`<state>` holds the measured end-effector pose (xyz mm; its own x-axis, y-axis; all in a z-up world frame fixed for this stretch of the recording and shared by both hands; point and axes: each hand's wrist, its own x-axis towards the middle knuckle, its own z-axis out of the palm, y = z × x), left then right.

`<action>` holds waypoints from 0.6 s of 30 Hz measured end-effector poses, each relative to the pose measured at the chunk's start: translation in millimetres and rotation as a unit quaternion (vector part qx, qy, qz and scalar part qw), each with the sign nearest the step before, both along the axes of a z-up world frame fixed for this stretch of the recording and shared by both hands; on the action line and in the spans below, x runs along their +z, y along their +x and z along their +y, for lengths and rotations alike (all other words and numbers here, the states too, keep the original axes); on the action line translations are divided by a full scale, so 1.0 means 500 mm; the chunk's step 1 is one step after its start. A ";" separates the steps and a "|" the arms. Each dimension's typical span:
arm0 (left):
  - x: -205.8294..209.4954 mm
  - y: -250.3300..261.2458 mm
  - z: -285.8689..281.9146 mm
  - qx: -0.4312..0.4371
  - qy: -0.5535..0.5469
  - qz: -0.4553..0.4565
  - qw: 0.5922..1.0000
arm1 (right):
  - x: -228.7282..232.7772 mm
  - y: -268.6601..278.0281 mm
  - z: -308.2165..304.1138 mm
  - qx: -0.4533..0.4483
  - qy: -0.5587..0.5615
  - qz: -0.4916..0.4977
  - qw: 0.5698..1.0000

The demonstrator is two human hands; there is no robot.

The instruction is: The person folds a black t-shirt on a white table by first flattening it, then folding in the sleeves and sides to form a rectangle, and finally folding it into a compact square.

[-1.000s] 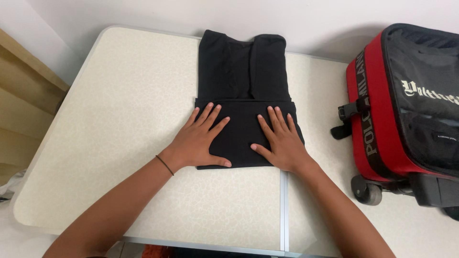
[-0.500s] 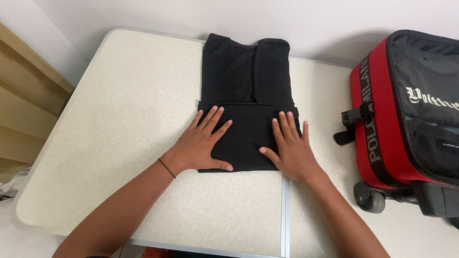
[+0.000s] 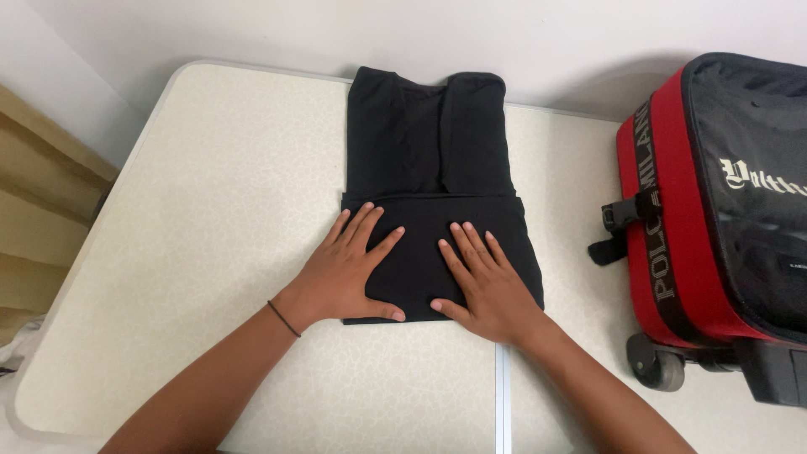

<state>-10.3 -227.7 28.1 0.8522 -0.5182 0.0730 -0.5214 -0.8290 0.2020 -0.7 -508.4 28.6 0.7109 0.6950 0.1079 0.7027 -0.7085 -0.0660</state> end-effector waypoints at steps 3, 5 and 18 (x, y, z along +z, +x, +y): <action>-0.002 -0.002 0.001 0.000 -0.001 -0.004 1.000 | -0.004 0.003 -0.015 -0.011 -0.016 -0.010 1.000; 0.001 -0.004 0.003 0.005 0.006 -0.001 1.000 | -0.006 0.002 -0.026 -0.021 -0.018 -0.013 1.000; 0.010 -0.009 0.019 0.017 0.027 0.005 0.999 | -0.005 0.016 -0.097 -0.091 -0.046 0.055 0.993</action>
